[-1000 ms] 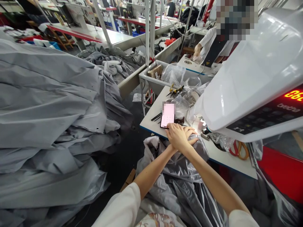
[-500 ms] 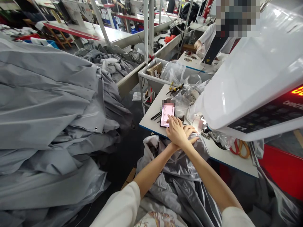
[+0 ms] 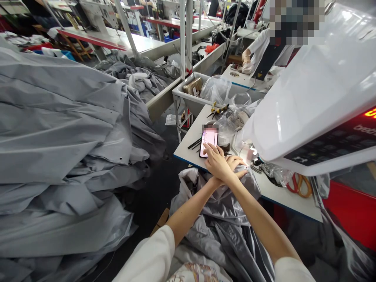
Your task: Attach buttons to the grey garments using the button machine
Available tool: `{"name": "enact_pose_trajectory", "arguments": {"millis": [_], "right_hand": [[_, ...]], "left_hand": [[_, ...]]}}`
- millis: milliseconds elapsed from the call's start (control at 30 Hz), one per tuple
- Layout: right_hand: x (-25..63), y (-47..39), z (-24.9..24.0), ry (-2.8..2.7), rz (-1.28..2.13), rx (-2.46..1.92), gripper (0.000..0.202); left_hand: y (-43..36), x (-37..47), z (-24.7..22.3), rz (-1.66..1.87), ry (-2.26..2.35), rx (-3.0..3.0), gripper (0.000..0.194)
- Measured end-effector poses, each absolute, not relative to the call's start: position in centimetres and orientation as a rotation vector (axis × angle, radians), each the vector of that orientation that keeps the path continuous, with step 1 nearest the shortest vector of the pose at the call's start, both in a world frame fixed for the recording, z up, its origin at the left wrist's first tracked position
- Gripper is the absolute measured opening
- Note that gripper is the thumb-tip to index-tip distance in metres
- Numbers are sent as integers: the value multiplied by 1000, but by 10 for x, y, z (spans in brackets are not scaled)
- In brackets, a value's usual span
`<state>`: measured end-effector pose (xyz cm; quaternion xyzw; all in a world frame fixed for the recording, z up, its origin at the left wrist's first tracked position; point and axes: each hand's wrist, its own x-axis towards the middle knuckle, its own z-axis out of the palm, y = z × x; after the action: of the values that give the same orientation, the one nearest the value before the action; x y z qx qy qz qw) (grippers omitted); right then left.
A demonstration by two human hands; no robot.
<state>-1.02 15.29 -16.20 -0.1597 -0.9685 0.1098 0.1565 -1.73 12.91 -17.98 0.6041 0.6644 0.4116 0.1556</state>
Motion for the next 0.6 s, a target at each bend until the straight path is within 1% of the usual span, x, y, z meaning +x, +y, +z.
{"name": "enact_pose_trajectory", "arguments": {"millis": [167, 300, 433, 600], "right_hand": [[-16, 166, -162, -2519, 507, -681, 35], [-35, 191, -164, -2449, 625, -786, 39], [-50, 209, -167, -2391, 655, -915, 38], [-48, 211, -171, -2426, 636, -880, 35]], "left_hand": [[134, -19, -195, 1222, 1801, 1789, 25], [133, -22, -197, 1293, 1737, 1774, 24], [133, -25, -197, 1324, 1670, 1750, 26], [134, -26, -199, 1406, 1633, 1756, 28]]}}
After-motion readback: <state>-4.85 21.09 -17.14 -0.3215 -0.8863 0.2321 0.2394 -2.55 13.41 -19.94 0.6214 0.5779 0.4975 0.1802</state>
